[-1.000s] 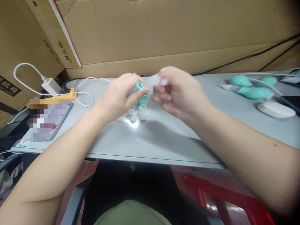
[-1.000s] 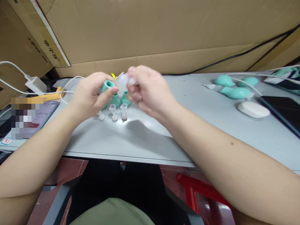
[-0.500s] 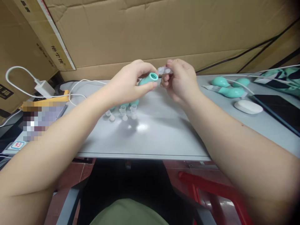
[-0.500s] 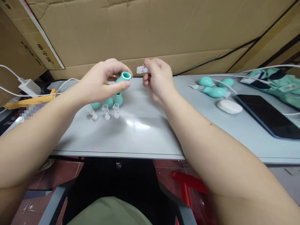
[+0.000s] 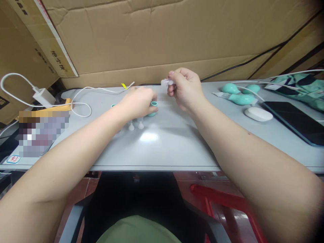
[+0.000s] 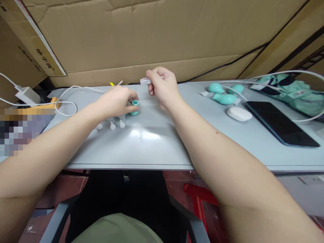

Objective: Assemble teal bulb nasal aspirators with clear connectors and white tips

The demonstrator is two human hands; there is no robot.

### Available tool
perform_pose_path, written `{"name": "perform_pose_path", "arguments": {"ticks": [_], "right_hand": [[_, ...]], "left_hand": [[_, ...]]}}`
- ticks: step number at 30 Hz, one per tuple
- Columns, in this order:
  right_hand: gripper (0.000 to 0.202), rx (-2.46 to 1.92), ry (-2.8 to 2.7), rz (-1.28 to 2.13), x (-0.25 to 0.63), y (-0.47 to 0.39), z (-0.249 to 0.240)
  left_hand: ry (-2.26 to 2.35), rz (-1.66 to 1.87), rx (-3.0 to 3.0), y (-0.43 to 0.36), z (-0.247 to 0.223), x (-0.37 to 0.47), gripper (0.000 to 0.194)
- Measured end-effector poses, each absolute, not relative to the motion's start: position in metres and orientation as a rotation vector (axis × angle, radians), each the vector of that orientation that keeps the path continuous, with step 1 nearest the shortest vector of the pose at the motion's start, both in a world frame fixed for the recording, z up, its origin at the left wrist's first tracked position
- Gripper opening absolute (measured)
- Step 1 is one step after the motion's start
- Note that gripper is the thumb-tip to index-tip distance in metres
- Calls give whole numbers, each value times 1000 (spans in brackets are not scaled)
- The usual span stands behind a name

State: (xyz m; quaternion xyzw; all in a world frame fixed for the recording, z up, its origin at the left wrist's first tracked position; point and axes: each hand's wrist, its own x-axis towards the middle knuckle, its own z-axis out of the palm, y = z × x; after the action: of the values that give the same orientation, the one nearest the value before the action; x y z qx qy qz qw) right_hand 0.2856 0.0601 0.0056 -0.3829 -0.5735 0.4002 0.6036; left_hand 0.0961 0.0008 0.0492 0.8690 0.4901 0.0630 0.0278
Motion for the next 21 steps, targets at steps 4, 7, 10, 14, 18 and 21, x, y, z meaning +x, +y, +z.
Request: {"name": "perform_pose_path", "arguments": {"ticks": [4, 7, 10, 14, 18, 21], "right_hand": [[43, -888, -1386, 912, 286, 59, 6], [46, -803, -1479, 813, 280, 49, 7], [50, -702, -1591, 749, 266, 27, 9], [54, -736, -1646, 852, 246, -4, 14], [55, -778, -1700, 868, 245, -10, 17], [57, -737, -1728, 769, 250, -4, 14]], "left_hand": [[1488, 343, 2653, 0, 53, 81, 46], [1425, 668, 2602, -4, 57, 65, 54], [1325, 784, 2617, -12, 57, 54, 47], [1387, 786, 2683, -24, 48, 51, 30], [1487, 760, 2705, -30, 40, 52, 35], [1463, 812, 2732, -29, 36, 52, 35]]}}
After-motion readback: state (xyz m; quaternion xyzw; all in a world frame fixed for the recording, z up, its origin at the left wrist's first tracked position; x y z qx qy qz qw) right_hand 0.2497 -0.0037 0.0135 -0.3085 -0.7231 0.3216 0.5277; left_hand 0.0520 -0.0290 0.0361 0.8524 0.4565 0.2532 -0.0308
